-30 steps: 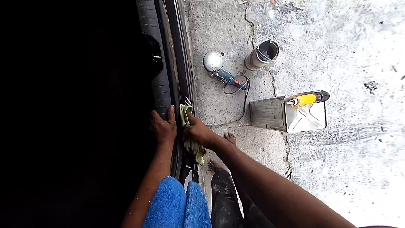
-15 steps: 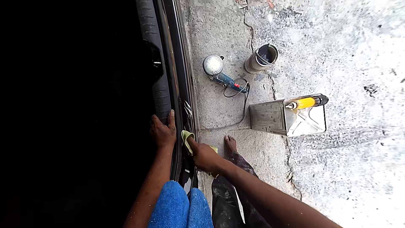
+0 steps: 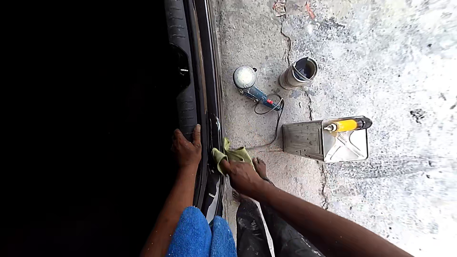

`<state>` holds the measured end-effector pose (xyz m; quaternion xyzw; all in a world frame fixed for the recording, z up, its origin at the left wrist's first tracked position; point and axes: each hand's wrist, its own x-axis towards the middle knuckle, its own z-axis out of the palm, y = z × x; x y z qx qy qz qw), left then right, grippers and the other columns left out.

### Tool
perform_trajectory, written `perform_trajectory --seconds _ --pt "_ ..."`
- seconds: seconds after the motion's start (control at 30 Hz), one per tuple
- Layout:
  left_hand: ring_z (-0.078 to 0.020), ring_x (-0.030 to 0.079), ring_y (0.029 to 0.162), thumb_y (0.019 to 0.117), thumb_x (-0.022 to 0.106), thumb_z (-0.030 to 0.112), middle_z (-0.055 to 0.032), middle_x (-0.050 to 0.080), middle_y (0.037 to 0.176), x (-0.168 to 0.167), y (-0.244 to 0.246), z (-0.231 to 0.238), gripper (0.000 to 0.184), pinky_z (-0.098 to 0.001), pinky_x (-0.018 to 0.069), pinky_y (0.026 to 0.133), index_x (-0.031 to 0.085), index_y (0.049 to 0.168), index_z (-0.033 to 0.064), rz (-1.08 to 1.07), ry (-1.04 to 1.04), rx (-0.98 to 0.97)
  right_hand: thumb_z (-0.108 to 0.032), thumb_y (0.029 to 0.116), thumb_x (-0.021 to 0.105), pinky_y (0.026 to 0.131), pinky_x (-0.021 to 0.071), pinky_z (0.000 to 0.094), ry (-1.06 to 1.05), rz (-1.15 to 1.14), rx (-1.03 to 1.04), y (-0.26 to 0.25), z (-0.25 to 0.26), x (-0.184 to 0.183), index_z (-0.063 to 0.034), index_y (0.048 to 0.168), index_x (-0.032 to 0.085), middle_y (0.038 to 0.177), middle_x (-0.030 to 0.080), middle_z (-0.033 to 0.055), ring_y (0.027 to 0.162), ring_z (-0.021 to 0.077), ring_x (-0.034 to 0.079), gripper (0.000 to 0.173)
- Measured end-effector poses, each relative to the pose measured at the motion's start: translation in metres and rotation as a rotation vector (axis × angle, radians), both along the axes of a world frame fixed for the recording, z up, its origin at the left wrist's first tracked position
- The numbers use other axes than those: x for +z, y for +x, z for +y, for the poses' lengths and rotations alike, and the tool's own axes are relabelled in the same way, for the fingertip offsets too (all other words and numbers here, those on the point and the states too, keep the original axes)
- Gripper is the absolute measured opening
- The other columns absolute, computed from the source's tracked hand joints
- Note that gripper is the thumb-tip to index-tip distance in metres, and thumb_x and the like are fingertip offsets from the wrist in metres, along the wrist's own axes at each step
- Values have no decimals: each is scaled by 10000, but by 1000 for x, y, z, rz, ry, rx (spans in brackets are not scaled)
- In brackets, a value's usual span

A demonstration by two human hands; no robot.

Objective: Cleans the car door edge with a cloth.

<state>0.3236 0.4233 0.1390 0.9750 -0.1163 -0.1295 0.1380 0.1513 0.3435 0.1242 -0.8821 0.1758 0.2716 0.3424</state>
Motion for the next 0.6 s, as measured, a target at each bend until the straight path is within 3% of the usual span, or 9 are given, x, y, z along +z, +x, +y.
perform_trajectory --seconds 0.07,0.13,0.23,0.33,0.43,0.6 --pt "-391 672 1097 983 522 672 -259 658 1172 1 -1 -1 787 -568 529 928 541 1311 -43 8 5 8 -86 985 563 734 584 558 40 102 30 -13 7 2 -139 1325 566 1107 660 187 892 382 711 344" --pt "-385 678 1088 979 511 682 -250 663 1172 0 -1 0 795 -571 533 916 541 1318 -36 3 25 10 -99 1009 550 730 582 567 3 94 15 15 -18 -2 -168 1377 544 1126 658 193 905 393 711 374" --pt "-385 673 1093 972 504 703 -242 660 1180 -2 0 0 808 -572 528 922 538 1333 -19 -2 30 18 -99 989 567 694 564 580 -125 -37 -25 77 -62 -4 -197 1494 456 1013 685 187 899 406 712 526" --pt "-390 678 1072 972 499 705 -239 667 1159 -4 -3 2 808 -575 533 903 540 1327 -19 -23 31 9 -118 985 571 662 562 579 -147 -10 -17 73 -42 16 -146 1395 513 928 693 176 848 409 714 415" --pt "-402 682 1060 968 508 703 -256 663 1160 -2 -2 -1 811 -586 538 880 545 1322 -26 -15 33 18 -93 993 572 702 577 567 -57 146 68 35 5 36 -127 1347 525 949 691 168 865 397 718 359" --pt "-383 682 1083 965 476 731 -230 663 1197 2 -2 -3 822 -568 544 883 540 1334 0 17 68 28 -54 1018 510 656 567 566 -149 190 96 75 -21 41 -123 1492 402 872 689 178 831 421 720 492"
